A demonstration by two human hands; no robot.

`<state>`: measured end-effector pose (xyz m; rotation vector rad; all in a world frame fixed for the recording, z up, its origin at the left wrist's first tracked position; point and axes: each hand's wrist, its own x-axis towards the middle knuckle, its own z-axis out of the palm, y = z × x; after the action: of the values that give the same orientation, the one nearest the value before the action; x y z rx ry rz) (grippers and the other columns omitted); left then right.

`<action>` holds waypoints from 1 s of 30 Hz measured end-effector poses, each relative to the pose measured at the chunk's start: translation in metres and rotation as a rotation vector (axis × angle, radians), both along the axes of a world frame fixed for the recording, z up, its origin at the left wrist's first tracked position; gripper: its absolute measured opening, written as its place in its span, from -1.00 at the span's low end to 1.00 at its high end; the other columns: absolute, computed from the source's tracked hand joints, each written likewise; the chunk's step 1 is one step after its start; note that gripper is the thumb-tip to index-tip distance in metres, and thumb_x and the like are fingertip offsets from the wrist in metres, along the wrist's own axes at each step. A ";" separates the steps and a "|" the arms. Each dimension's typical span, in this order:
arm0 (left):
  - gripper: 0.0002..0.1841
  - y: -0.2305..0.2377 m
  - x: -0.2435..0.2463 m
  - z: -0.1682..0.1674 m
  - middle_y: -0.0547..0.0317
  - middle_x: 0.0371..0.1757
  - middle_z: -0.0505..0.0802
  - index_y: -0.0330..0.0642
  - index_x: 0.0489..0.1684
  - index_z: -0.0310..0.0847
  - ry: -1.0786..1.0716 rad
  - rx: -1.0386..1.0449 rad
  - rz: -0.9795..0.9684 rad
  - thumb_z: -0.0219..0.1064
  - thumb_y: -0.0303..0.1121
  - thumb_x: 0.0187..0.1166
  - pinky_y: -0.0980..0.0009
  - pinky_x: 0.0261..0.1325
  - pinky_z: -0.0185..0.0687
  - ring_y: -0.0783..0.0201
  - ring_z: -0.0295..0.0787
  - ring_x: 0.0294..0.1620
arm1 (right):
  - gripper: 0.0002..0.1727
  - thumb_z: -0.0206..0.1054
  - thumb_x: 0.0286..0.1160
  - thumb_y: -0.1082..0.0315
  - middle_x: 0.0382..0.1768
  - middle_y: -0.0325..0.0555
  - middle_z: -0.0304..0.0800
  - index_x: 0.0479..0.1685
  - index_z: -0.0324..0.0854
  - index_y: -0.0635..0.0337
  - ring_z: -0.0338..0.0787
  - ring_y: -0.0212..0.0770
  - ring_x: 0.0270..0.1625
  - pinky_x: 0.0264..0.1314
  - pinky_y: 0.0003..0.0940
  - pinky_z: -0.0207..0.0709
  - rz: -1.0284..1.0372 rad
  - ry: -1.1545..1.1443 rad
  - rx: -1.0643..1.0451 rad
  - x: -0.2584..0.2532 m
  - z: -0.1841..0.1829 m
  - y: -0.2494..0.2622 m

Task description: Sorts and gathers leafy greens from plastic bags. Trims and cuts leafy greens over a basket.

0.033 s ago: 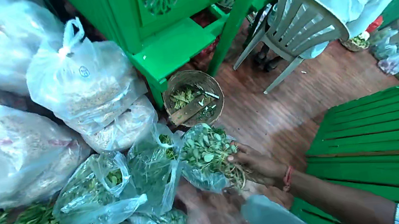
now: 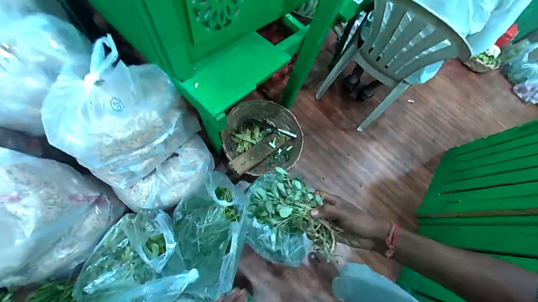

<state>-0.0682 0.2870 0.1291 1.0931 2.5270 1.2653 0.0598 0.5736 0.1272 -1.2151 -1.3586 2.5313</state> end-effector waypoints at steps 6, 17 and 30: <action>-0.03 0.213 -0.016 0.014 0.06 0.78 0.44 -0.09 0.70 0.44 0.317 -0.194 -0.501 0.68 0.09 0.16 -0.48 0.75 -0.07 -0.12 0.13 0.86 | -0.57 0.55 0.40 0.29 -0.04 -0.09 0.80 0.23 0.55 0.06 0.83 -0.21 -0.05 0.05 -0.21 0.76 0.375 -0.029 0.304 -0.004 0.007 0.106; -0.34 0.450 -0.035 -0.176 -0.01 -0.08 0.93 -0.26 0.05 0.79 0.256 -0.524 -0.326 0.74 -0.11 -0.12 -0.34 0.67 0.23 -0.06 0.89 0.11 | -0.41 0.62 0.32 0.16 -0.01 0.00 0.82 0.32 0.53 0.12 0.84 -0.07 0.03 0.18 0.03 0.71 0.891 0.063 0.817 -0.055 -0.142 0.343; -0.42 0.594 -0.130 -0.416 -0.29 0.10 0.84 -0.29 0.20 0.67 -0.147 -1.193 -0.086 0.60 -0.08 0.31 -0.48 0.45 0.32 -0.35 0.75 0.21 | -0.78 0.40 0.57 0.33 -0.12 0.28 0.84 -0.04 0.76 0.34 0.86 0.27 -0.05 0.00 0.25 0.71 0.676 -0.343 1.288 -0.091 -0.438 0.505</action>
<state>-0.1983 0.8813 -0.2865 0.7100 2.3667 -0.2657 -0.0311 1.0786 -0.3113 -0.9012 -3.0371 0.9375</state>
